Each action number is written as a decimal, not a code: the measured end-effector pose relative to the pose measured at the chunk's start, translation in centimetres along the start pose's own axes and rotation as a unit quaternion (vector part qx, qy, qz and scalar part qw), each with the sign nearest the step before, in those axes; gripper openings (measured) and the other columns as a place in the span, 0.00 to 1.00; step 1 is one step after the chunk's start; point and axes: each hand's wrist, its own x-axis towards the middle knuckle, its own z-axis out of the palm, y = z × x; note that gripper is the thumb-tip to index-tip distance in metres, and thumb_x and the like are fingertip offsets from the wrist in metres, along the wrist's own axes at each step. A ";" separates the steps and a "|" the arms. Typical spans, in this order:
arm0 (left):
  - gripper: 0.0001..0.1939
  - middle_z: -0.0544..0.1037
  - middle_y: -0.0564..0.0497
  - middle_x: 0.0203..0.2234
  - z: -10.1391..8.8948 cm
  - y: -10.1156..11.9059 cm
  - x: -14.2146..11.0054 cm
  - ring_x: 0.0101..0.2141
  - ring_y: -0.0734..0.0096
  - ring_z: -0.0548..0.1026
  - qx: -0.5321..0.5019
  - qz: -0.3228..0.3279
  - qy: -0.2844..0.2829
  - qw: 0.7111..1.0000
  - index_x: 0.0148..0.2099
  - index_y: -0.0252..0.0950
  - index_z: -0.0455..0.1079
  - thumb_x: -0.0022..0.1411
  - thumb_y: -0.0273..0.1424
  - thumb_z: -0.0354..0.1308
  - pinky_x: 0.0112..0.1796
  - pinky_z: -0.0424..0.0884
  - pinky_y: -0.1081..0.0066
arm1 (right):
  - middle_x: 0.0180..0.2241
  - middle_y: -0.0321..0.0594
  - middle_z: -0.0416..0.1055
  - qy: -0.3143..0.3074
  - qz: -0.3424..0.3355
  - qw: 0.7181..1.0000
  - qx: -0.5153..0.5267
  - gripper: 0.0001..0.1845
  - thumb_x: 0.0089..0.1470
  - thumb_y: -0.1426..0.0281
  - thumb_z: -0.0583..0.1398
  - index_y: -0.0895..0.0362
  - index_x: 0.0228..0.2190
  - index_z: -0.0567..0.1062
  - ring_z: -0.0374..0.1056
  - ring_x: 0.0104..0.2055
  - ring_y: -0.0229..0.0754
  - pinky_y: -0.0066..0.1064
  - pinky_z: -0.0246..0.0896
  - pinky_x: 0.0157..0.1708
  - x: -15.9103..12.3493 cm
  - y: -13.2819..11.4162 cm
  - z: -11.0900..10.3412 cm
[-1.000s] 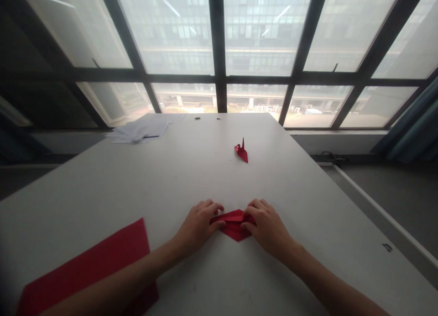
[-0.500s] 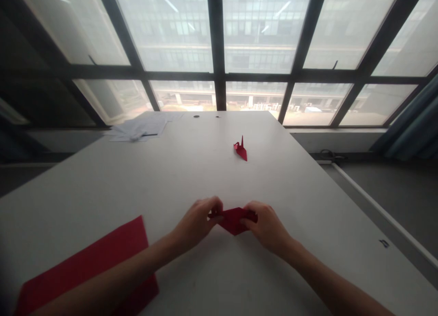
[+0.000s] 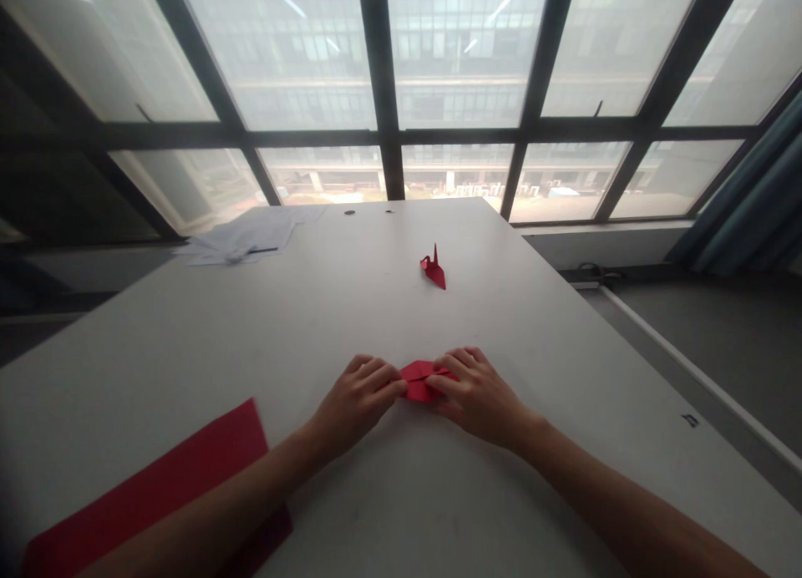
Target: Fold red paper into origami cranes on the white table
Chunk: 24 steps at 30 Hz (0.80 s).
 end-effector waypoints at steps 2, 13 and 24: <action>0.07 0.77 0.49 0.40 0.0 -0.1 -0.1 0.40 0.66 0.72 -0.019 -0.024 -0.048 0.998 0.44 0.40 0.72 0.71 0.29 0.53 0.46 0.62 0.64 | 0.44 0.44 0.74 -0.037 0.006 0.999 0.009 0.08 0.61 0.66 0.62 0.51 0.43 0.77 0.67 0.47 0.48 0.42 0.59 0.50 0.1 -0.2 0.1; 0.11 0.78 0.51 0.47 0.3 0.1 -0.8 0.48 0.63 0.70 -0.157 -0.085 -0.052 0.983 0.51 0.46 0.75 0.70 0.31 0.56 0.51 0.63 0.63 | 0.43 0.43 0.75 -0.060 -0.006 0.998 -0.004 0.06 0.61 0.68 0.62 0.51 0.40 0.80 0.65 0.48 0.48 0.42 0.59 0.49 -0.3 0.1 -0.8; 0.06 0.81 0.52 0.42 0.9 0.2 -0.4 0.45 0.65 0.74 -0.205 -0.116 -0.027 0.971 0.39 0.42 0.78 0.68 0.32 0.59 0.51 0.62 0.63 | 0.38 0.42 0.75 -0.070 -0.029 0.997 0.020 0.10 0.64 0.71 0.57 0.51 0.34 0.79 0.65 0.43 0.46 0.42 0.57 0.49 -0.3 0.0 -0.9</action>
